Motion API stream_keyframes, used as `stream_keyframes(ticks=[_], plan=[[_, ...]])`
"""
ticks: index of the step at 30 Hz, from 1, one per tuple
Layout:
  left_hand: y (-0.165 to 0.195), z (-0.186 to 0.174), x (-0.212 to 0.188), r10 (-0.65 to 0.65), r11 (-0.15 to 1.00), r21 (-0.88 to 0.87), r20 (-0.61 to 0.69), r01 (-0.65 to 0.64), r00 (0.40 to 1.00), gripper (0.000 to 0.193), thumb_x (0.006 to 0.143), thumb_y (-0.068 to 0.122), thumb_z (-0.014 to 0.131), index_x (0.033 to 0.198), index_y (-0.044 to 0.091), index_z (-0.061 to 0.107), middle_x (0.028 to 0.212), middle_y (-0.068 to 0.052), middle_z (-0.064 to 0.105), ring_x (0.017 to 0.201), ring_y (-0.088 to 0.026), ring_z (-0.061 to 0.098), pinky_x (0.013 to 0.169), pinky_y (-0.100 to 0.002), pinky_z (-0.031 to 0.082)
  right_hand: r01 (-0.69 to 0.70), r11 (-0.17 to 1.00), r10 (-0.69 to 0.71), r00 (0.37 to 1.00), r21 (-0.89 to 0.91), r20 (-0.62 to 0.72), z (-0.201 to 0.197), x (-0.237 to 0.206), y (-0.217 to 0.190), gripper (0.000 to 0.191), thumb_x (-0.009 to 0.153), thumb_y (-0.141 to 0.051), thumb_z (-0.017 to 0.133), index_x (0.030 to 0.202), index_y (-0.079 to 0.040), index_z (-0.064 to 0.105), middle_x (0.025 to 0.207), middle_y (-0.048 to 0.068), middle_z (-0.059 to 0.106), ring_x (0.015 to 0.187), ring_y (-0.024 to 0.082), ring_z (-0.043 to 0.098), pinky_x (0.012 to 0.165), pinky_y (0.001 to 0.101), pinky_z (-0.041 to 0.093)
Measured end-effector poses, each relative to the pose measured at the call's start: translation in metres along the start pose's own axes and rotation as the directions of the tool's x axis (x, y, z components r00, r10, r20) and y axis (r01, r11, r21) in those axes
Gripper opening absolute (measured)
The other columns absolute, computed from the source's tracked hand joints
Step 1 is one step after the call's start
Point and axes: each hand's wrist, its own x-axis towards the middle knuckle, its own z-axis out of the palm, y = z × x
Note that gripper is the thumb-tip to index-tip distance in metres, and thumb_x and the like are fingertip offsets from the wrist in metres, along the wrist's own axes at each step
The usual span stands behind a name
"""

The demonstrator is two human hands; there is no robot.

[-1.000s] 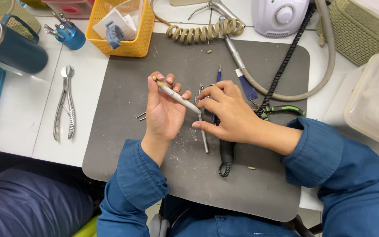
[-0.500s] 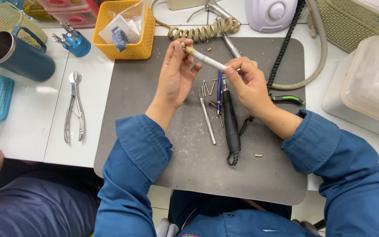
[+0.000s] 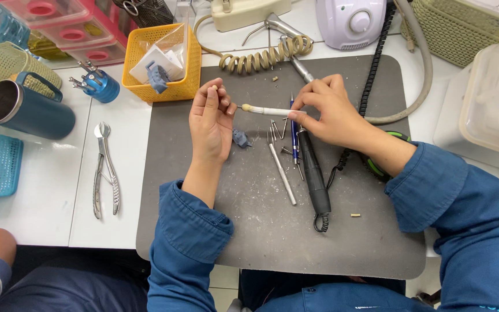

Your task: The person uses a rotary handpiece with a light-blue abrasive tip to grind and shape a small beige dental prosthesis. They repeatedly rotate the object, switch between grinding and brief manual inspection with a metal probe, and continue refining the surface. The work occurs on a gray mat with various dental tools and a blue dental mold nearby.

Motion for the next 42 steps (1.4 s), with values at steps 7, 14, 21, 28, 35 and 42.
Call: stream_keyframes(ticks=[7,14,21,28,35,42], plan=[[0.008,-0.008,-0.007,0.04,0.996,0.079,-0.035,-0.037,0.999,0.023,0.109,0.012,0.06,0.128,0.0,0.062,0.113,-0.008,0.066,0.099,-0.014,0.063,0.082,-0.027,0.053,0.05,0.957,-0.026,0.996,-0.287,0.088,0.009,0.044,0.004,0.016,0.094,-0.03,0.076,0.105,-0.02,0.08,0.098,0.004,0.064,0.104,0.03,0.045,0.091,0.0463,0.038],[-0.003,-0.011,-0.013,-0.059,0.994,0.085,-0.036,0.062,0.998,0.026,0.106,0.005,0.061,0.132,-0.002,0.063,0.117,-0.01,0.067,0.105,-0.015,0.065,0.085,-0.029,0.055,-0.117,0.978,0.146,0.975,-0.172,0.166,-0.01,0.036,-0.036,0.042,0.094,-0.036,0.069,0.133,-0.021,0.065,0.084,0.005,0.069,0.083,0.028,0.063,0.074,0.044,0.049],[-0.019,0.0,-0.03,-0.161,0.987,0.039,0.063,0.158,0.985,0.025,0.106,0.002,0.062,0.131,-0.004,0.063,0.118,-0.012,0.068,0.106,-0.017,0.065,0.084,-0.03,0.054,-0.258,0.911,0.382,0.822,-0.322,0.422,-0.006,-0.02,-0.074,0.087,0.082,-0.045,0.07,0.156,-0.02,0.033,0.072,0.011,0.068,0.066,0.032,0.068,0.056,0.0454,0.053],[-0.019,0.01,-0.052,-0.272,0.945,-0.121,0.231,0.305,0.934,0.017,0.106,-0.001,0.062,0.123,-0.001,0.063,0.114,-0.013,0.069,0.101,-0.016,0.065,0.083,-0.031,0.054,-0.152,0.983,0.119,0.952,0.099,0.283,-0.007,-0.038,-0.043,0.043,0.083,-0.01,0.058,0.125,-0.018,0.069,0.083,0.005,0.068,0.08,0.027,0.065,0.075,0.0412,0.053],[-0.018,0.016,-0.062,-0.327,0.912,-0.124,0.35,0.39,0.878,0.013,0.105,0.004,0.066,0.118,-0.001,0.064,0.111,-0.015,0.069,0.095,-0.018,0.067,0.079,-0.031,0.055,0.367,0.893,-0.342,0.929,-0.262,0.139,-0.037,-0.052,-0.008,0.045,0.076,-0.002,0.068,0.119,-0.017,0.071,0.091,0.002,0.066,0.088,0.024,0.063,0.09,0.0435,0.051],[-0.025,0.017,-0.063,-0.36,0.899,-0.115,0.358,0.423,0.861,0.013,0.105,0.001,0.068,0.117,-0.001,0.065,0.113,-0.015,0.07,0.095,-0.017,0.066,0.08,-0.031,0.055,0.511,0.82,-0.558,0.815,-0.259,-0.156,-0.021,-0.04,0.019,0.046,0.091,-0.042,0.082,0.108,-0.021,0.045,0.091,0.003,0.065,0.085,0.023,0.065,0.075,0.0417,0.053]])
